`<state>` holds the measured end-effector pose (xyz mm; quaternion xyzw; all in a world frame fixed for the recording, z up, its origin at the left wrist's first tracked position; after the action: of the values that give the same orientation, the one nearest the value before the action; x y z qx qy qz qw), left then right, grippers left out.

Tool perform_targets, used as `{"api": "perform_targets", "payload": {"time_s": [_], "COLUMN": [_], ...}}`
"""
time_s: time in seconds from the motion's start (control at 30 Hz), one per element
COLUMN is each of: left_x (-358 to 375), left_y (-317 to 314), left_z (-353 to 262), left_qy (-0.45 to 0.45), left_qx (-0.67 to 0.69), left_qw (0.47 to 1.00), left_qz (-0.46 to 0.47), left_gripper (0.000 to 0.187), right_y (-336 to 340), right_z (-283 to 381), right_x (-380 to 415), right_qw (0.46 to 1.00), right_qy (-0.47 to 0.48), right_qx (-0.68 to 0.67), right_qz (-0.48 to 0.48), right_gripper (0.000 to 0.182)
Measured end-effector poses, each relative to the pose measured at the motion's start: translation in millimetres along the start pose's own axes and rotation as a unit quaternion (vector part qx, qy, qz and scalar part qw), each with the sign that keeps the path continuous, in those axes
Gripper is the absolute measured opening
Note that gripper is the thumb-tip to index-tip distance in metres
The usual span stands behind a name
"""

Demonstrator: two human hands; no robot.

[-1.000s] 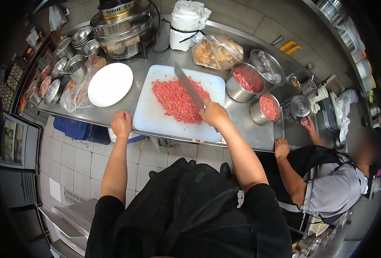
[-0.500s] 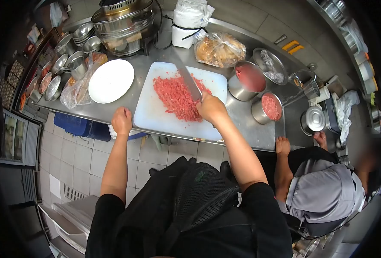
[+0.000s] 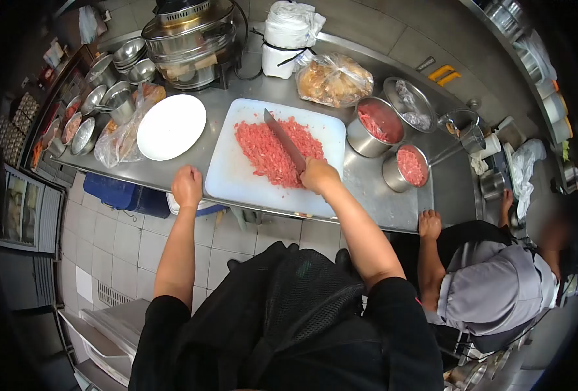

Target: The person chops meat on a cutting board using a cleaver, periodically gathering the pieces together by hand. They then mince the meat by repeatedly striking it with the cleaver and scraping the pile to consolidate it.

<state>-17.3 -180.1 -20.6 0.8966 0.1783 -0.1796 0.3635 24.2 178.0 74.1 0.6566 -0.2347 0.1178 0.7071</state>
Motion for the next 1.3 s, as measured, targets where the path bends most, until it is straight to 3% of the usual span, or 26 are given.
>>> {"api": "perform_targets", "payload": {"time_s": [0.03,0.13,0.23,0.27,0.43,0.5,0.53,0.57,0.63,0.7,0.77,0.83,0.9,0.97,1.03,1.07,1.17,1.2,1.23,1.3], "left_x": [3,7,7,5,7,6,6,4,1,7,7,6,3,6,6,6,5,4,5,3], "left_y": [0,-1,3,3,2,4,4,3,2,1,1,4,2,1,1,1,2,1,1,2], "left_z": [3,4,0,-3,1,-1,-3,-5,-3,1,0,0,-2,2,1,1,1,0,0,1], "left_qy": [-0.001,-0.004,-0.005,-0.003,-0.011,-0.018,-0.014,-0.012,-0.016,-0.01,-0.016,-0.014,-0.018,-0.014,-0.011,-0.006,-0.002,-0.005,-0.008,-0.011], "left_qx": [-0.003,0.005,0.012,0.011,0.01,0.01,0.009,0.008,0.009,0.006,0.003,-0.002,-0.003,0.006,0.008,0.011,0.012,0.013,0.02,0.023], "left_qw": [1.0,1.0,1.0,1.0,1.0,1.0,1.0,1.0,1.0,1.0,1.0,1.0,1.0,1.0,1.0,1.0,1.0,1.0,1.0,1.0], "left_qz": [-0.001,-0.003,-0.008,-0.006,-0.005,-0.01,-0.009,-0.008,-0.013,-0.007,-0.009,-0.011,-0.014,-0.016,-0.011,-0.007,-0.006,-0.009,-0.012,-0.017], "left_gripper": [0.009,0.009,0.009,0.009,0.01,0.01,0.01,0.01,0.01,0.01,0.01,0.01,0.01,0.01,0.01,0.01,0.01,0.01,0.01,0.01], "right_y": [7,33,5,-7,30,30,-9,-2,7,25,42,20,-6,-1,31,36,24,11,11,2], "right_z": [1,1,0,0,-4,-9,-20,-20,-10,-10,-14,-19,-16,-17,-3,0,10,16,12,10], "right_x": [7,20,8,1,17,15,-18,-15,-4,9,13,-3,-10,-13,4,4,-5,-16,-21,-30], "right_qw": [1.0,0.991,0.991,1.0,0.998,0.976,0.984,0.983,0.999,0.999,0.989,0.982,0.998,0.998,0.994,0.983,0.97,0.986,0.986,0.998], "right_qy": [0.0,0.016,-0.01,-0.005,0.02,0.013,0.007,0.005,0.008,0.021,0.004,0.009,-0.02,-0.005,0.033,0.05,0.062,0.047,0.047,0.042], "right_qx": [-0.001,-0.038,-0.055,-0.013,-0.057,-0.052,-0.069,-0.07,-0.031,-0.036,-0.066,-0.078,-0.064,-0.06,-0.059,-0.036,-0.074,-0.084,-0.082,-0.044], "right_qz": [0.003,-0.129,-0.122,-0.011,-0.036,-0.209,-0.165,-0.17,0.009,0.004,-0.131,-0.174,-0.016,-0.012,-0.085,-0.175,-0.224,-0.135,-0.139,-0.006], "right_gripper": [0.035,0.035,0.032,0.029,0.032,0.034,0.035,0.035,0.036,0.036,0.036,0.037,0.039,0.038,0.037,0.036,0.034,0.032,0.032,0.031]}}
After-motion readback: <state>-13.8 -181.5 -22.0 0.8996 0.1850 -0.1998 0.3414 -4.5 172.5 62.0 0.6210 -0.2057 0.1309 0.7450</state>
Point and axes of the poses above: each hand's wrist, its own x-axis away from the middle knuckle, its own y-axis out of the back of the hand, z = x × y, the point moved 5 cm from there along -x, towards the middle knuckle, and after that the axes turned 15 degrees about x, right-handed, at the moved point
